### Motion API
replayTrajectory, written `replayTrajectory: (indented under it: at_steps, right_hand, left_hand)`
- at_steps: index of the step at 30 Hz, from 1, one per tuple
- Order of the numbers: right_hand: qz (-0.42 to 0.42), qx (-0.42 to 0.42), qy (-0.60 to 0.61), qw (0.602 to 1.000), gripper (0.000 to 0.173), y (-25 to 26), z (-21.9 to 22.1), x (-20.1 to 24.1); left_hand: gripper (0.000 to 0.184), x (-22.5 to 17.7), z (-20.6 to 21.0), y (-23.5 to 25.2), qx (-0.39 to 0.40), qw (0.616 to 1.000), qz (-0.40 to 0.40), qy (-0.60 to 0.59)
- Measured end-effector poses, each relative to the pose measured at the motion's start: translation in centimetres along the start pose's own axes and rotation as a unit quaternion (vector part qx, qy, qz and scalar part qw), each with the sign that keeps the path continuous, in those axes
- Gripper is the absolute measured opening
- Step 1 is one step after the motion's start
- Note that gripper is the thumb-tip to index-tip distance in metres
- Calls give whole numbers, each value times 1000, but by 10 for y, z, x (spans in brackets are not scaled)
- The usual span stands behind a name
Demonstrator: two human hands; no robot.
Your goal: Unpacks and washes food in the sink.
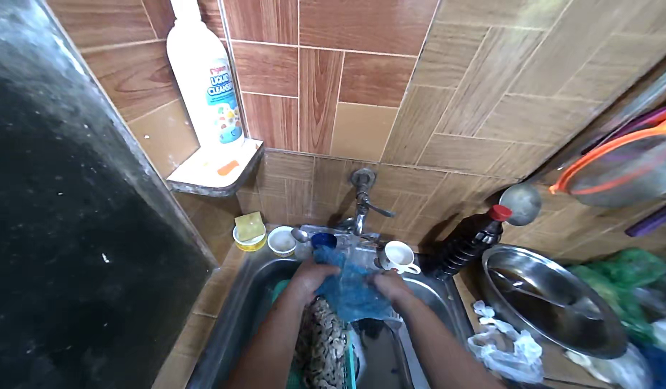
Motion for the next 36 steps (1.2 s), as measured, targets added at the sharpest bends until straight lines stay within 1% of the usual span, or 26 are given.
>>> replayTrajectory:
  at_steps: [2,3,5,7,8,10,12,13,15,16,17,18,19,20,21,22,23,24,25,27,29,30,31,33,35,36]
  right_hand:
    - [29,-25,154,987,28,-3,-8,-3]
    - [35,-30,208,977,28,-4,-9,-2]
    - [25,-51,259,964,29,-7,-14,4]
    - [-4,-63,278,959,31,-11,-17,13]
    - [-16,-60,278,959,33,-13,-18,16]
    - [-30,-42,242,969,48,-15,-15,18]
    - [-34,-1,136,990,67,-12,-5,16]
    - [-33,28,53,998,71,-9,3,14]
    - [-27,73,-102,992,61,-4,22,8]
    - [-17,79,-133,988,54,-3,27,6]
    - [-4,75,-121,990,50,-3,29,5]
    - [8,69,-66,995,47,-5,30,6]
    - [22,68,24,997,45,-8,31,9]
    - [35,77,118,989,42,-9,33,11]
    - [38,88,197,976,38,-8,37,15]
    - [30,101,254,961,33,-9,40,21]
    - [10,117,289,950,29,-10,41,28]
    - [-21,126,296,947,26,-10,40,33]
    - [-55,125,269,953,27,-9,39,35]
    - [-100,119,143,977,41,-3,43,31]
    - [-116,114,20,986,50,5,58,24]
    - [-114,114,-12,987,49,8,65,22]
    - [-109,108,-22,988,43,9,70,22]
    - [-88,90,31,992,35,8,73,24]
    - [-62,97,180,977,34,0,71,31]
    - [-73,123,252,957,35,-3,71,35]
  left_hand:
    - [51,10,-9,11,-7,994,21,106]
    - [53,16,-9,15,-9,989,24,145]
    - [53,25,-8,20,-21,979,23,201]
    - [47,32,-5,24,-33,976,21,215]
    - [44,34,-4,25,-38,977,15,208]
    - [40,34,-1,22,-45,983,-5,178]
    - [40,30,0,16,-48,991,-17,128]
    - [41,27,0,13,-49,994,-18,94]
    - [45,19,3,6,-32,999,-13,33]
    - [46,15,5,4,-11,1000,0,17]
    - [50,11,5,3,12,999,11,32]
    - [58,10,3,3,30,996,15,83]
    - [70,13,-2,6,39,988,13,151]
    - [82,20,-9,9,39,974,2,224]
    - [88,26,-16,11,35,956,-14,291]
    - [85,31,-21,11,32,936,-34,348]
    - [75,32,-25,10,30,919,-52,390]
    - [62,31,-28,7,29,910,-65,408]
    - [55,28,-29,5,28,916,-70,393]
    - [51,17,-29,-3,13,956,-65,285]
    - [45,7,-25,-11,4,986,-47,158]
    - [43,4,-22,-13,3,993,-36,109]
    - [42,3,-19,-14,10,996,-24,80]
    - [47,7,-16,-13,37,994,8,101]
    - [67,25,-20,-7,66,974,9,216]
    - [73,35,-25,-5,72,954,-11,292]
Point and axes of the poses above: each hand's wrist, its own y-axis towards the middle knuckle, its own z-axis out of the palm, x = y × z, the point moved 10 cm from there along y, towards the middle knuckle, and after that the axes turned 13 degrees about -y, right-handed, at the moved point
